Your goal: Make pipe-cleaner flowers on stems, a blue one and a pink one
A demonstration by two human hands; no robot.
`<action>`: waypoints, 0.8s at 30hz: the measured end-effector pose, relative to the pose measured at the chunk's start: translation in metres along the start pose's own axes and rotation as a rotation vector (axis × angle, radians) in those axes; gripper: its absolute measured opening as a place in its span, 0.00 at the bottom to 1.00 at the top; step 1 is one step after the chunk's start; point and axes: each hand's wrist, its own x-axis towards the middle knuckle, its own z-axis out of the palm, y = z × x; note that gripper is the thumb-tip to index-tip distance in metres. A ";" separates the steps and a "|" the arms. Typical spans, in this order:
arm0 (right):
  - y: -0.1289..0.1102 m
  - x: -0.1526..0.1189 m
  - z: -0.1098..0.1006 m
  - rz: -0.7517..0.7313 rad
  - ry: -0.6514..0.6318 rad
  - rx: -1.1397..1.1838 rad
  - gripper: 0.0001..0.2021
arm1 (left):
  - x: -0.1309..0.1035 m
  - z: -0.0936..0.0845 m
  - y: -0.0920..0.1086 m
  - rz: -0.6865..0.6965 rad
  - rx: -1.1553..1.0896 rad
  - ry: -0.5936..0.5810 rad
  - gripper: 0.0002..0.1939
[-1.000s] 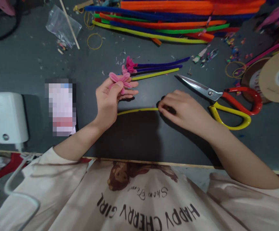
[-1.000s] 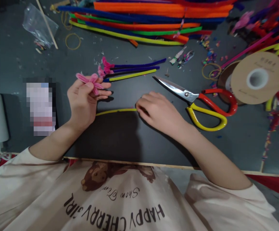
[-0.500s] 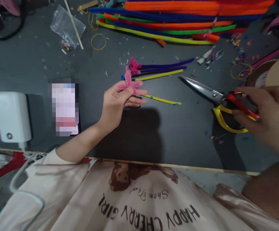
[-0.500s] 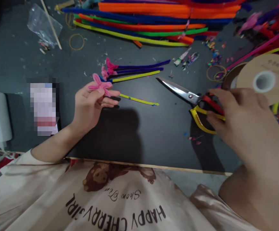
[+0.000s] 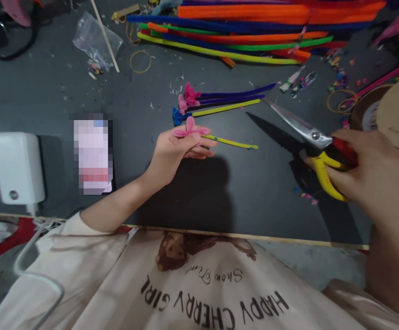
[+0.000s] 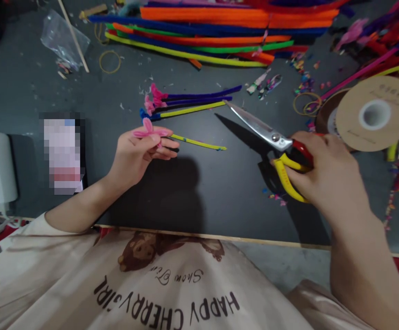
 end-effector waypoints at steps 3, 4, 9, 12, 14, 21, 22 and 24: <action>-0.012 -0.006 -0.007 -0.069 0.043 0.121 0.19 | 0.000 0.000 0.000 0.016 0.007 -0.001 0.08; -0.017 -0.008 -0.009 -0.130 0.039 0.174 0.19 | 0.000 0.000 0.000 0.019 0.004 -0.003 0.08; -0.044 -0.010 -0.008 -0.364 -0.064 0.313 0.21 | -0.002 0.001 0.002 0.006 0.001 -0.015 0.07; -0.054 -0.010 -0.005 -0.414 -0.056 0.284 0.28 | -0.004 0.001 0.003 -0.002 0.032 -0.028 0.09; -0.058 -0.010 -0.004 -0.423 -0.042 0.258 0.31 | -0.004 0.001 0.003 0.005 0.032 -0.045 0.09; -0.061 -0.011 -0.002 -0.418 -0.035 0.207 0.34 | -0.004 0.000 0.002 0.018 -0.009 -0.068 0.07; -0.061 -0.011 -0.002 -0.424 -0.029 0.217 0.34 | -0.004 0.000 0.002 0.017 -0.011 -0.072 0.06; -0.060 -0.010 -0.002 -0.433 -0.035 0.238 0.34 | -0.004 0.000 0.001 0.020 -0.018 -0.081 0.06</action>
